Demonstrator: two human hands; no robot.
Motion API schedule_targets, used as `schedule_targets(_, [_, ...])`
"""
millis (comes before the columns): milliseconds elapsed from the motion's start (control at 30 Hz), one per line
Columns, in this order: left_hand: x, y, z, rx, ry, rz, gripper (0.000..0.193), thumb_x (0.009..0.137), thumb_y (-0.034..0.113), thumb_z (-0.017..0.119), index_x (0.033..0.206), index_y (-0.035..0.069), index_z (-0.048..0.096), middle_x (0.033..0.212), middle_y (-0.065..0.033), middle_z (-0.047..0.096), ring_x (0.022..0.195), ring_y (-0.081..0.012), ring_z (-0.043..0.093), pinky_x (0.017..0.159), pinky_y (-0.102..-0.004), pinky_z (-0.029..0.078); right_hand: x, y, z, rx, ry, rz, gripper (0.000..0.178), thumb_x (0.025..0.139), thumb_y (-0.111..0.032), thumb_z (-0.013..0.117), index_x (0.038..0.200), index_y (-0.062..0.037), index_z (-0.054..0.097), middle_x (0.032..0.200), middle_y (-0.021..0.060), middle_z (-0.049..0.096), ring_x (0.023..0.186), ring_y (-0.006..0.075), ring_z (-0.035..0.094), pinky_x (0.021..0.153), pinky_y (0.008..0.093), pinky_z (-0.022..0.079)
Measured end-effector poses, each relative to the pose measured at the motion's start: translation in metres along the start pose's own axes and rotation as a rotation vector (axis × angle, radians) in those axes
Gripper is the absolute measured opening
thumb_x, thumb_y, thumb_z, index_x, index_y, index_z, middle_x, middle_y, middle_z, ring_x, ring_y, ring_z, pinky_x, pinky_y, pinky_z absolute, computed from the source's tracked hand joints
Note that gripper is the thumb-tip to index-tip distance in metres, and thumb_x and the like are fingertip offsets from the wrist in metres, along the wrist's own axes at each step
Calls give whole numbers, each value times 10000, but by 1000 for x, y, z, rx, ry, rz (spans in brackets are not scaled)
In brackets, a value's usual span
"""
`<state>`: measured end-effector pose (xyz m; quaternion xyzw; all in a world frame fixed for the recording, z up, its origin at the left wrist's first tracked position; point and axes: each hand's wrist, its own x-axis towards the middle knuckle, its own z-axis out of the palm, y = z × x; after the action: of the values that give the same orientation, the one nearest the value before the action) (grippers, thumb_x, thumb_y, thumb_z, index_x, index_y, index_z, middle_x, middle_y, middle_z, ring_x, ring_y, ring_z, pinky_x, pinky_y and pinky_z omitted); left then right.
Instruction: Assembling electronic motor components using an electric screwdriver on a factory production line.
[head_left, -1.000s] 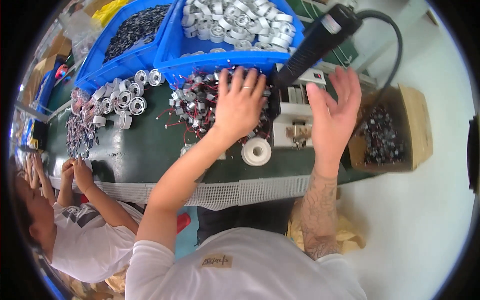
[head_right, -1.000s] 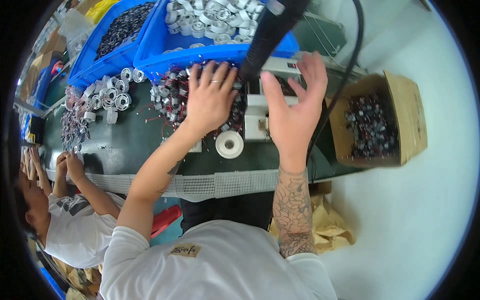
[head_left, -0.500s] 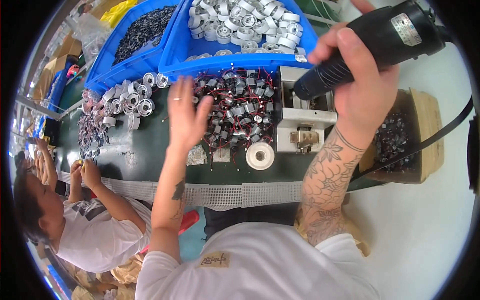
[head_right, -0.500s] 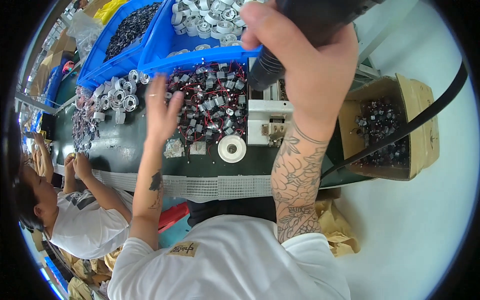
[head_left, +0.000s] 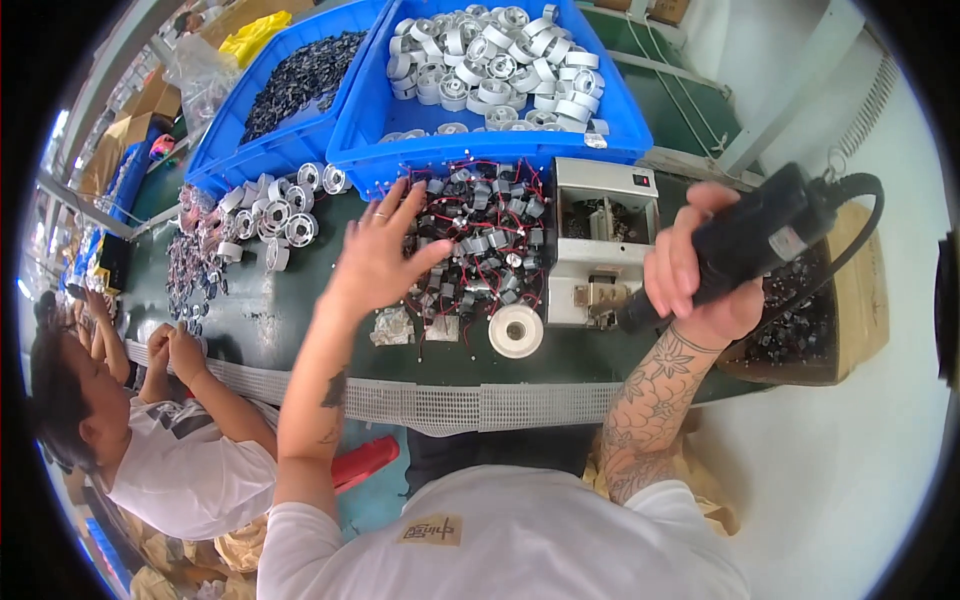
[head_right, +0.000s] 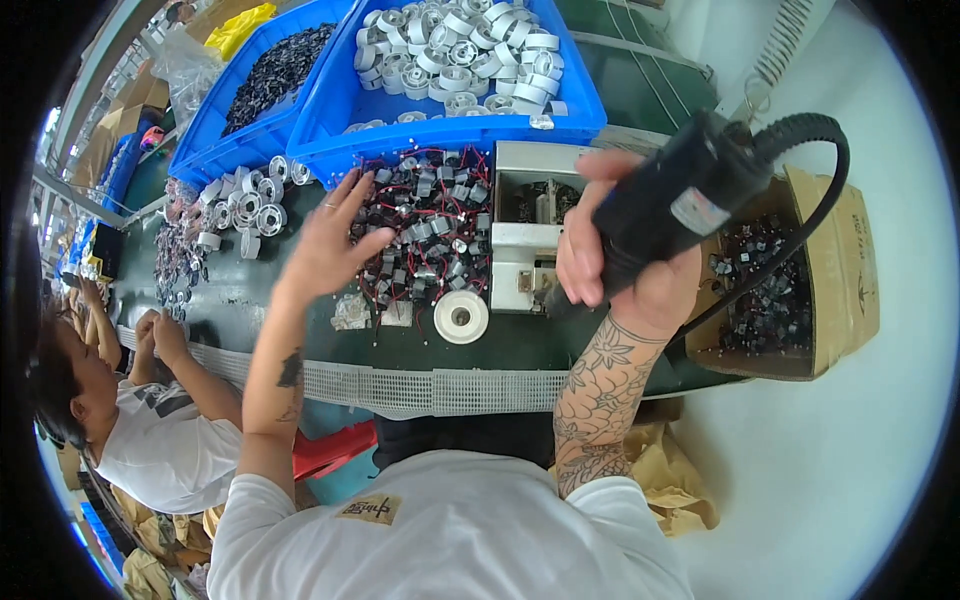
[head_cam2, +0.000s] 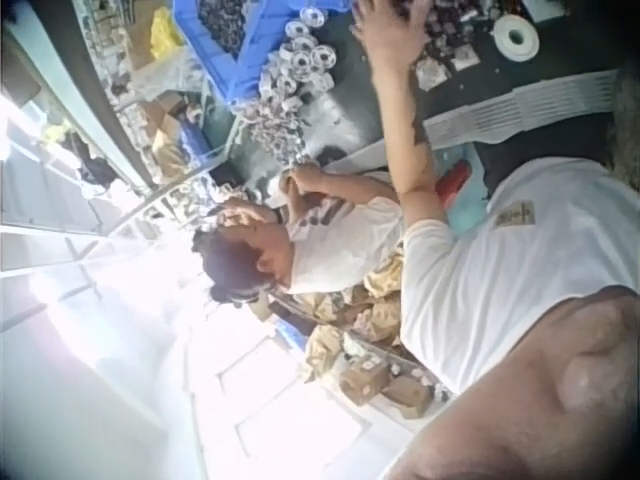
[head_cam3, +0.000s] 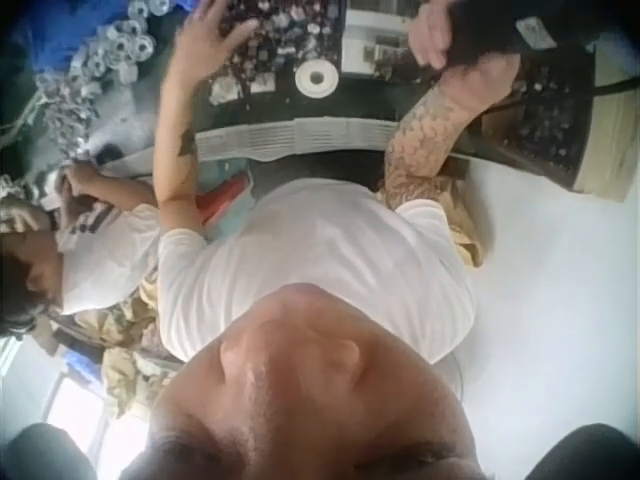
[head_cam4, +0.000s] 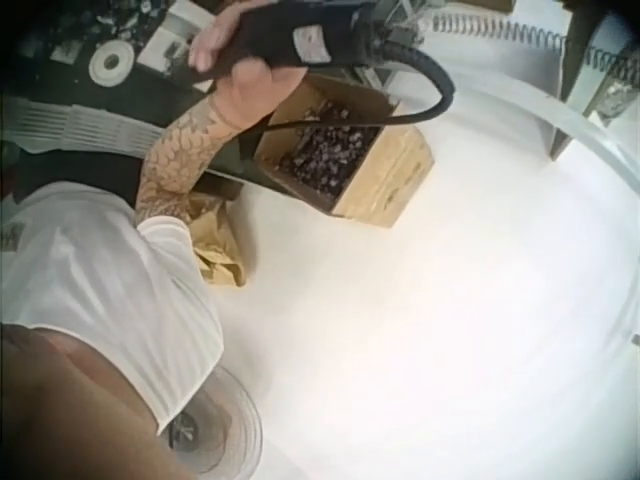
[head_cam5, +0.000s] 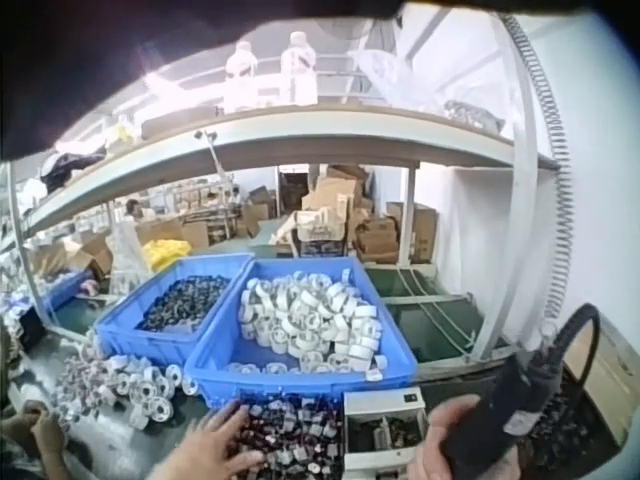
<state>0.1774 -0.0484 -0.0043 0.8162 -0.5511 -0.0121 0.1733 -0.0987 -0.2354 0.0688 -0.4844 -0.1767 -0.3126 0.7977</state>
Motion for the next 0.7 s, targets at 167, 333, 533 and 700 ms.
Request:
schedule_targets(167, [87, 29, -70, -208, 311, 161, 356, 833, 257, 693, 1081, 5, 658, 956, -153, 698, 885, -231, 683, 790, -357, 515, 8, 11, -40, 328, -440, 49, 923, 727, -329, 839, 1376, 55, 308, 785, 122, 583, 589, 180, 573, 511, 297, 477])
schedule_targets(333, [253, 2, 3, 76, -29, 425, 264, 803, 74, 616, 1064, 45, 638, 1007, -138, 660, 925, -296, 639, 791, -406, 513, 33, 11, -46, 469, -604, 31, 844, 745, -239, 836, 1380, 36, 352, 800, 151, 609, 655, 221, 600, 551, 324, 499])
schedule_targets(533, [310, 14, 60, 569, -222, 240, 548, 783, 85, 647, 1309, 150, 507, 1188, -119, 594, 1131, -317, 564, 891, -451, 508, 40, -13, -49, 328, -597, 51, 761, 730, -237, 849, 1332, 1, 450, 798, 150, 644, 621, 236, 630, 536, 335, 533])
schedule_targets(700, [304, 26, 55, 637, -204, 220, 534, 776, 181, 716, 1284, 221, 554, 1261, -109, 564, 1197, -323, 531, 929, -486, 474, 32, -32, -48, 238, -567, 54, 649, 775, -254, 814, 1274, -52, 451, 806, 120, 638, 622, 212, 631, 542, 331, 538])
